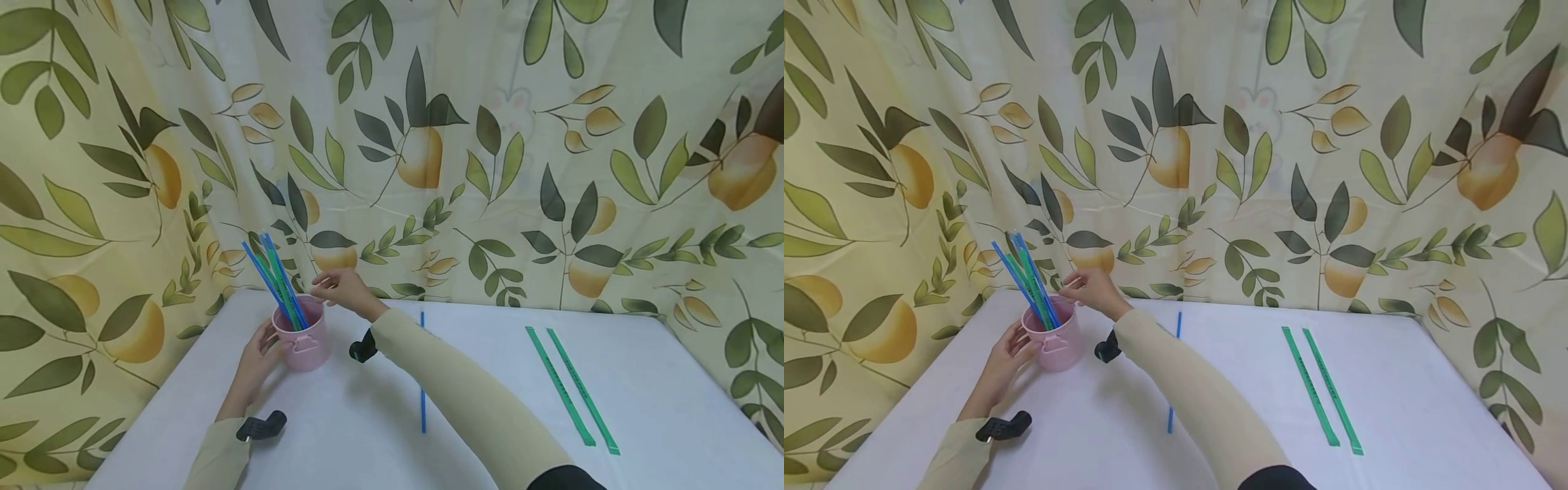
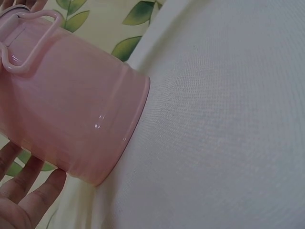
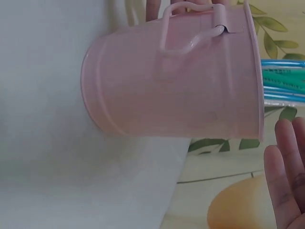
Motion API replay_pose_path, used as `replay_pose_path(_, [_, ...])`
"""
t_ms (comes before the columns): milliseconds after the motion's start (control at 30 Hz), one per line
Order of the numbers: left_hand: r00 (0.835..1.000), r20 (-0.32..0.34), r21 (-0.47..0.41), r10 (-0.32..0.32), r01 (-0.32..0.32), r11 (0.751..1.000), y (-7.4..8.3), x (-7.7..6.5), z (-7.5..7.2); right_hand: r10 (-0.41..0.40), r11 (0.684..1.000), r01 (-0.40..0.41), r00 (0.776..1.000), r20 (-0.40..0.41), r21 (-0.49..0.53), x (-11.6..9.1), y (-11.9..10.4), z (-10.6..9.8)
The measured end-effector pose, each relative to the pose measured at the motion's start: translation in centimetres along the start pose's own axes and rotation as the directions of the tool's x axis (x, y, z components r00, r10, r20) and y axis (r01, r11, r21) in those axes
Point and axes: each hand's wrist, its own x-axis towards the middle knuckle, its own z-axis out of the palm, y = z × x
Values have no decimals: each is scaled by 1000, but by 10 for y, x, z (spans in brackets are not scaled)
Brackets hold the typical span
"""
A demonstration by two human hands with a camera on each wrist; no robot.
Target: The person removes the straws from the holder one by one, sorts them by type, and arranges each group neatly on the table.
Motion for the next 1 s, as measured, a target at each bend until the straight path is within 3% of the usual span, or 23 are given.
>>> replay_pose_path(167, [1000,3,-14,26,-26,1000,1,0,0,-12,1000,12,1000,-3,-2,6,-4,8])
replay_pose_path(367, [1000,8,-3,9,-9,1000,-1,-4,-3,-3,1000,3,1000,27,-18,7,-6,20])
replay_pose_path(1000, [999,10,-20,38,-38,999,-2,0,-1,33,993,-24,997,68,-119,16,-15,35])
